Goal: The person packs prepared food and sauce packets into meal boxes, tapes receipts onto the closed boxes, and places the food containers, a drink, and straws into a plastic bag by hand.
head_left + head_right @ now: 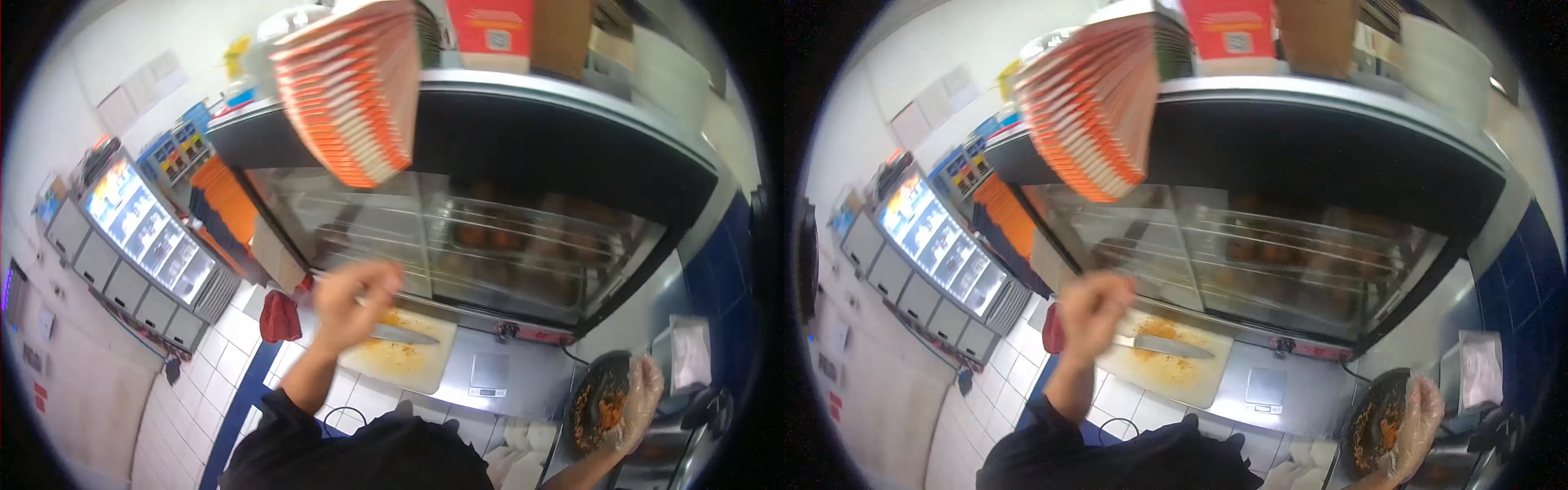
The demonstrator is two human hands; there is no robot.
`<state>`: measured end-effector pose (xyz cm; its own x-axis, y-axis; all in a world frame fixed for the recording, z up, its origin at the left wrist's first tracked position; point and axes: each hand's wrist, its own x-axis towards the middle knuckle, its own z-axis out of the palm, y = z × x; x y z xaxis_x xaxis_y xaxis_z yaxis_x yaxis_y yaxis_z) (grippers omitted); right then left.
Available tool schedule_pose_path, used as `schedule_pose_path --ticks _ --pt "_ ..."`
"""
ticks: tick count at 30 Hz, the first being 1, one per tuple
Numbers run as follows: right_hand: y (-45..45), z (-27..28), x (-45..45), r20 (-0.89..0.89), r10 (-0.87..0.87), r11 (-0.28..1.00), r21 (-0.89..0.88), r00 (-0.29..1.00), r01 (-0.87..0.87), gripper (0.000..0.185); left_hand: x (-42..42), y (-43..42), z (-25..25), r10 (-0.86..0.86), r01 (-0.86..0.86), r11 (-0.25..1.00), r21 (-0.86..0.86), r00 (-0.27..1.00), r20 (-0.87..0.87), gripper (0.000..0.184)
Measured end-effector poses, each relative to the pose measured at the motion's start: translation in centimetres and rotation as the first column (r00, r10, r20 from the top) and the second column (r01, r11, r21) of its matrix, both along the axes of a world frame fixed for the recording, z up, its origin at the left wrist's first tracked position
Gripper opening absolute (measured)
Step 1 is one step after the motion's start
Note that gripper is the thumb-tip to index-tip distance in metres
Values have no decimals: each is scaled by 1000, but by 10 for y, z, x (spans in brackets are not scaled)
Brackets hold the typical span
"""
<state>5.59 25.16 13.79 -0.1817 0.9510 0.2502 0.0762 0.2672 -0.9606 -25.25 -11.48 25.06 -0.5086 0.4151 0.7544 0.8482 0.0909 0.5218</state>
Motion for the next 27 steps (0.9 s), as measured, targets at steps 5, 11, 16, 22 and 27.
schedule_pose_path --ticks 5,11,16,22,27 --pt "-89 143 -85 255 306 743 537 917 -398 7 -48 -41 143 286 -138 811 569 941 -180 13" --pt "-165 265 -196 278 525 308 819 805 -484 15 -119 -29 241 98 -106 994 28 740 -666 53" --pt "-187 297 -239 156 703 364 759 694 -540 18 -125 -34 252 -70 -104 978 -179 648 -759 53" --pt "-212 332 -262 211 293 -77 977 933 -197 26 -143 -25 265 -17 -76 995 -69 540 -841 33" --pt "-208 358 -294 427 44 -97 902 903 -421 29 -135 -2 266 185 -158 977 146 270 -945 35"
